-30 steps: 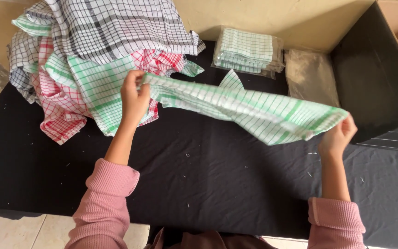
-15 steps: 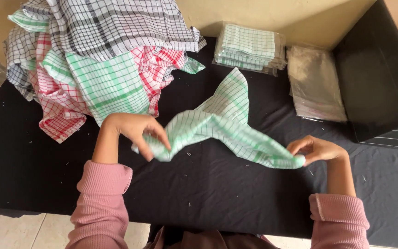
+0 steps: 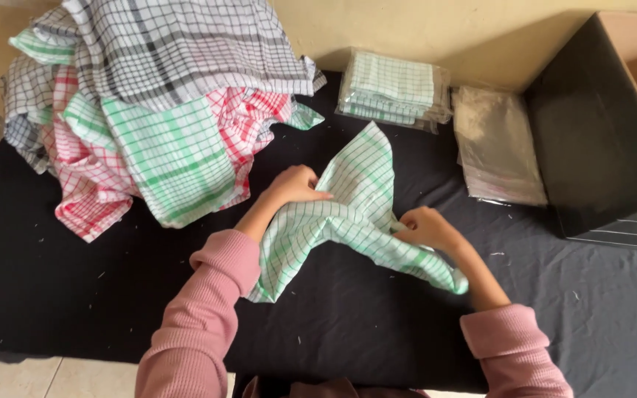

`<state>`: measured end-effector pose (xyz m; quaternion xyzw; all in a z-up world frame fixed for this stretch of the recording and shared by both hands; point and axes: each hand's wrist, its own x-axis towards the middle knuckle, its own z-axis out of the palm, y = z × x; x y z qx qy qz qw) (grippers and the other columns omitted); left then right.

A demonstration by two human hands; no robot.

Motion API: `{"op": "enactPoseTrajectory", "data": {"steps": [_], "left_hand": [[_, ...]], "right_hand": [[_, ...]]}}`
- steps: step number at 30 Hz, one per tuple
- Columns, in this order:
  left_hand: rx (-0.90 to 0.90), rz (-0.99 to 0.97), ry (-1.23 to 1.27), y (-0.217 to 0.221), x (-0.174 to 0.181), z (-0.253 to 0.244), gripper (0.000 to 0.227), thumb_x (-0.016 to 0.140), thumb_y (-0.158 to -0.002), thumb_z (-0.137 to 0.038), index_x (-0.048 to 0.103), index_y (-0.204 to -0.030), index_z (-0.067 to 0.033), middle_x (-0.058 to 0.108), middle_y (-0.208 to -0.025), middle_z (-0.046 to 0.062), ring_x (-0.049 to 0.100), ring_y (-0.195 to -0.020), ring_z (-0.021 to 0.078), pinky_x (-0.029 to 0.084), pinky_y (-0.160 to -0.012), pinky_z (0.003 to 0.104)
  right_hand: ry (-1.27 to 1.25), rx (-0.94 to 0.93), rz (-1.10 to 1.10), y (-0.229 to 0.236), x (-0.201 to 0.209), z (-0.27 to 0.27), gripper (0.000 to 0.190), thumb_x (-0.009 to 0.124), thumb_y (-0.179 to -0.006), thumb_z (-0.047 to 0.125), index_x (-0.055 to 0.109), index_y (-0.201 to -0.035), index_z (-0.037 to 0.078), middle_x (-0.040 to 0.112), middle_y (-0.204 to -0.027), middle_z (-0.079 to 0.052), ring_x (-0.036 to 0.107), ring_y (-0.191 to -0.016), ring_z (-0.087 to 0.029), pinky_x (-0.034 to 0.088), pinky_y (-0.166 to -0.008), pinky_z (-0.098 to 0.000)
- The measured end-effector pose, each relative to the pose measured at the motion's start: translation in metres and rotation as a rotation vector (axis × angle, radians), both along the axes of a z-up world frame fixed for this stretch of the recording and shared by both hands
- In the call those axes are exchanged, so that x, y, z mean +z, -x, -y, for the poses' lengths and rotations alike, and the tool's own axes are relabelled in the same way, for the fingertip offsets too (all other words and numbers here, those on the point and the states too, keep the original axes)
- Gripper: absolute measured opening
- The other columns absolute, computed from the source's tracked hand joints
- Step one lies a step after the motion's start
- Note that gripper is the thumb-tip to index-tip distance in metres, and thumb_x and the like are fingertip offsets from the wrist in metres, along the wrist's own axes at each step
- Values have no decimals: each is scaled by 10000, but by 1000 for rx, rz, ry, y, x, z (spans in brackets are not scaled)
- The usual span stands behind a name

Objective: The person folds patterned cloths by hand and places them inside clear plastic bags.

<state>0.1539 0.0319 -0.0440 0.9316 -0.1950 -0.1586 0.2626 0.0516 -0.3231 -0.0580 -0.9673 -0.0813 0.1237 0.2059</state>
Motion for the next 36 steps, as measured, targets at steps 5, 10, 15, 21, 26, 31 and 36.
{"op": "enactPoseTrajectory", "data": {"steps": [5, 10, 15, 21, 26, 31, 36], "left_hand": [[230, -207, 437, 27, 35, -11, 599, 695, -876, -531, 712, -1238, -55, 726, -1175, 145, 654, -1173, 314, 509, -1014, 453], [455, -122, 669, 29, 39, -59, 480, 801, -828, -524, 726, -1183, -209, 721, -1119, 31, 654, -1133, 194, 493, -987, 346], [277, -235, 587, 30, 52, -84, 491, 839, -816, -445, 636, -1005, -40, 618, -726, 58, 563, -632, 122, 371, -504, 216], [219, 45, 253, -20, 1, -95, 320, 542, -1037, -363, 750, -995, -124, 733, -628, 37, 742, -618, 168, 559, -692, 329], [-7, 68, 182, -11, 15, -39, 508, 691, -903, -398, 662, -1306, -90, 735, -1157, 164, 646, -1186, 365, 486, -1027, 503], [-241, -33, 565, 36, 49, 19, 479, 774, -874, -352, 708, -1244, -54, 709, -1255, 171, 608, -1265, 354, 460, -1095, 442], [-192, -501, 753, 54, 36, 45, 1127, 908, -784, -255, 160, -1604, -57, 523, -1476, 218, 501, -1370, 383, 401, -1179, 462]], "right_hand": [[-597, -298, -3, 7, 3, 22, 173, 771, -854, 257, 737, -927, 103, 655, -750, -23, 621, -663, -159, 512, -601, -321], [-1259, -651, 165, 8, -4, 70, 289, 757, -869, 28, 522, -761, 158, 528, -642, 21, 548, -475, -138, 444, -406, -240], [-730, -503, -57, 12, -26, 113, 240, 794, -834, 146, 592, -937, 69, 565, -648, -55, 530, -442, -164, 396, -324, -245], [-15, -397, -13, -5, 35, 99, 368, 736, -870, 383, 692, -1025, 52, 727, -706, -174, 714, -545, -319, 549, -507, -439], [15, -427, 130, -61, -1, 67, 545, 730, -880, 564, 691, -1247, 164, 771, -1014, -97, 714, -1038, -357, 558, -909, -485], [-231, -478, 106, -71, -14, 43, 343, 854, -787, 468, 807, -1039, 241, 776, -930, 9, 735, -895, -226, 591, -789, -375], [-606, -313, 463, -70, -32, 68, 226, 655, -997, 194, 655, -1200, 96, 566, -911, -86, 516, -873, -222, 438, -800, -360]]}}
